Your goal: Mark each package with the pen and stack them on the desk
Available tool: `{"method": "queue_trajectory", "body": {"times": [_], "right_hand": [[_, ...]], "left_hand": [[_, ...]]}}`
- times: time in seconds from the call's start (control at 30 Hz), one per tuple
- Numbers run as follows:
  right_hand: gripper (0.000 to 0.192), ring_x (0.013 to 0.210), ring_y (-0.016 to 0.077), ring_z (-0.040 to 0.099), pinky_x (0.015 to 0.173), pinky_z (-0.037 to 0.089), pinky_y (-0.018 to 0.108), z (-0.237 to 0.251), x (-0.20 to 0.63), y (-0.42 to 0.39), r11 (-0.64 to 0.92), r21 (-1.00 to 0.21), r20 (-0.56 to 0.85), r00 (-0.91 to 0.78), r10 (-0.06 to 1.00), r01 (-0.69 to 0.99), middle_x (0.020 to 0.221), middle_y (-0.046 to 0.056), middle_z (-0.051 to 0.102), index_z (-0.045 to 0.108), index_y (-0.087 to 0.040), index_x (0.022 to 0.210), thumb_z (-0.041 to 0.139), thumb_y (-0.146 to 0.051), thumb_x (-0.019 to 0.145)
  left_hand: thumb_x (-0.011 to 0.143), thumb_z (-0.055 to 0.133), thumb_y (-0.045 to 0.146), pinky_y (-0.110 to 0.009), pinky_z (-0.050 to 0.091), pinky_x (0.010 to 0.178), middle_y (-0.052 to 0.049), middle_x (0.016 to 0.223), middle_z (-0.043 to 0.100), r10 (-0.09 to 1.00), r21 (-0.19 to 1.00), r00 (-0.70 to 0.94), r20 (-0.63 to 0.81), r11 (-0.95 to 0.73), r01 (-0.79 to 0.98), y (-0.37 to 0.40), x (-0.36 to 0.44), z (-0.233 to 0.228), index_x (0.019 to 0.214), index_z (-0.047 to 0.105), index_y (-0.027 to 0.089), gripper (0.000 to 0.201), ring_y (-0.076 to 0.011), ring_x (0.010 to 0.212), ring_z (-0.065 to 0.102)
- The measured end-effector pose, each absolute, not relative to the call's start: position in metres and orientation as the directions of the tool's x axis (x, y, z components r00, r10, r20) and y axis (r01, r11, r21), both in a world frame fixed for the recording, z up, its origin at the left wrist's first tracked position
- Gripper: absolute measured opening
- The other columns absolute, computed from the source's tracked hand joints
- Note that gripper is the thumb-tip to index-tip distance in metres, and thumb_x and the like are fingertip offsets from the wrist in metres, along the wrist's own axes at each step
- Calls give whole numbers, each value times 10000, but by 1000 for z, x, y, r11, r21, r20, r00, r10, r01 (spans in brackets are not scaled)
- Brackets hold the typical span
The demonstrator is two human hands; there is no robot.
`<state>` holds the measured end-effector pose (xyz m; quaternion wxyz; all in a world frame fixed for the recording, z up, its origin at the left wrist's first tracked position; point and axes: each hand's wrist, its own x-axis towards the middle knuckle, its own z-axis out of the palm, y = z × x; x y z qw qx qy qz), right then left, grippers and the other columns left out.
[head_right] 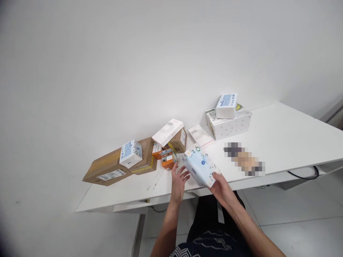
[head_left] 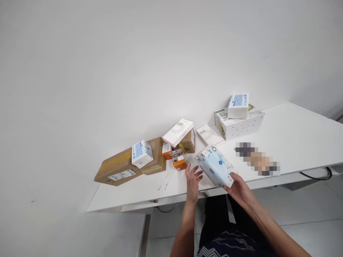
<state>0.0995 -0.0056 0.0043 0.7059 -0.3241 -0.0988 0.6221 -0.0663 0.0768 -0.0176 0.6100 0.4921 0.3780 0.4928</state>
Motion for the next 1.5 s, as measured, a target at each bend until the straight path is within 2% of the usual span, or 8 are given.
{"method": "queue_trajectory", "body": {"times": [0.13, 0.23, 0.37, 0.7, 1.07, 1.27, 1.4, 1.5], "right_hand": [[474, 1114, 277, 597, 890, 497, 405, -19, 83, -21, -14, -647, -189, 143, 972, -762, 1261, 54, 624, 548, -298, 1206, 678, -366, 755], [524, 1187, 278, 552, 989, 428, 438, -27, 82, -27, -83, -730, -162, 54, 985, -679, 1324, 54, 579, 514, -320, 1263, 675, -336, 765], [463, 1312, 270, 425, 1061, 364, 417, -22, 87, -26, -47, -887, -105, 100, 989, -459, 1504, 36, 364, 570, -326, 1222, 679, -344, 772], [333, 1131, 245, 557, 942, 448, 383, -21, 94, -22, -38, -965, -108, 261, 959, -260, 1258, 87, 575, 606, -273, 1096, 638, -416, 797], [350, 963, 230, 610, 890, 440, 369, -21, 89, -22, -142, -956, -200, 218, 955, -256, 906, 61, 689, 611, -231, 1065, 649, -444, 789], [366, 883, 200, 635, 818, 487, 356, -18, 87, -20, -55, -952, -143, 279, 950, -300, 1129, 69, 612, 571, -257, 1135, 629, -423, 814], [453, 896, 213, 643, 806, 498, 363, -13, 86, -19, -54, -955, -149, 314, 938, -291, 1168, 82, 579, 517, -255, 1228, 599, -447, 826], [477, 888, 219, 648, 793, 510, 366, -8, 87, -20, -94, -970, -172, 360, 917, -225, 1190, 85, 579, 516, -254, 1237, 574, -488, 825]], "left_hand": [[640, 713, 620, -383, 488, 901, -128, 1336, 486, 943, 942, 330, 29, 84, -324, 60, -63, 17, 1412, 207, 315, 972, -248, 1110, 573], [633, 784, 446, -376, 479, 925, -123, 1291, 518, 963, 974, 258, 79, -19, -226, 50, -64, 30, 1378, 247, 276, 934, -254, 1102, 580], [662, 762, 367, -389, 468, 950, -128, 1319, 465, 964, 975, 153, 219, -213, -54, 46, -67, 28, 1334, 266, 255, 842, -267, 1166, 534], [656, 750, 251, -514, 373, 1034, -143, 1258, 361, 832, 700, 153, 534, -536, 472, 65, -66, -20, 1296, 321, 212, 771, -300, 1254, 397], [659, 759, 269, -498, 452, 954, -128, 1203, 394, 773, 586, 207, 599, -600, 544, 65, -72, -26, 1251, 328, 226, 733, -291, 1203, 438], [664, 708, 166, -510, 442, 967, -156, 1342, 318, 612, 390, 345, 712, -753, 530, 67, -69, -19, 1213, 330, 246, 671, -313, 1307, 356], [658, 634, 66, -612, 284, 1062, -134, 1392, 354, 516, 247, 443, 734, -809, 533, 69, -72, -25, 1225, 328, 281, 679, -323, 1363, 298], [660, 611, 63, -661, 183, 1083, -126, 1387, 442, 525, 252, 506, 684, -821, 512, 67, -81, -37, 1281, 328, 289, 719, -344, 1418, 206]]}}
